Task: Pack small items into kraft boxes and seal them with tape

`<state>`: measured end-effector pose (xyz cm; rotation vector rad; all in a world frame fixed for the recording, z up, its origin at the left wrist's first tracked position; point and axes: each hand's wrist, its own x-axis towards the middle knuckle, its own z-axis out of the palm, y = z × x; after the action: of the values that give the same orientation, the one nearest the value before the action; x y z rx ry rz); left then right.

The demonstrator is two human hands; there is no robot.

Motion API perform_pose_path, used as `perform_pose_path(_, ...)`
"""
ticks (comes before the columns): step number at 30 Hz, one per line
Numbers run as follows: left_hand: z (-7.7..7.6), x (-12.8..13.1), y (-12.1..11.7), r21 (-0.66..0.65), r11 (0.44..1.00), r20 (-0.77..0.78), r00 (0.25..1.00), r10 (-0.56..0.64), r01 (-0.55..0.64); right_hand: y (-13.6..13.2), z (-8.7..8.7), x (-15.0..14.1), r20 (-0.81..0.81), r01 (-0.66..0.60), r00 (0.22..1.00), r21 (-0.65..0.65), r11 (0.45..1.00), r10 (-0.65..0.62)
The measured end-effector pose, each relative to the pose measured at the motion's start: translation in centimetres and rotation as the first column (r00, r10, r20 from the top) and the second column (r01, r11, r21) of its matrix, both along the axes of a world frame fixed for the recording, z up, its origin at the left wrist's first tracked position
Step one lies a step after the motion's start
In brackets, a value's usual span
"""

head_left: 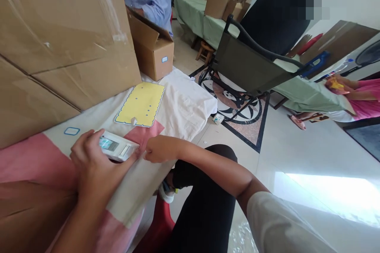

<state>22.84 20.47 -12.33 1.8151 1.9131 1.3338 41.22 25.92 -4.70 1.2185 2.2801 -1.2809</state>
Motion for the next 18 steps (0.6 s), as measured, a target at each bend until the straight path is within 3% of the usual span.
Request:
perform_pose_path(3,-0.6,-0.5,0.3,0.067,0.998,-0.14,0.99,-0.003,0.013,0.1,0.3,0.2,-0.026,0.046,0.998,-0.149,0.988,-0.05)
perform_pose_path(8,-0.3,-0.9,0.4,0.014,1.0,-0.207,0.978,-0.005,0.008,0.5,-0.1,0.6,-0.064,0.097,0.991,-0.288,0.953,-0.121)
perform_pose_path(13,-0.3,-0.8,0.5,0.025,1.0,-0.236,0.972,0.014,-0.009,0.9,-0.8,1.9,-0.111,0.191,0.952,-0.514,0.836,-0.285)
perform_pose_path(18,-0.6,-0.6,0.6,0.052,0.998,-0.229,0.973,0.033,-0.021,1.0,0.2,2.9,-0.18,0.213,0.897,-0.625,0.751,-0.404)
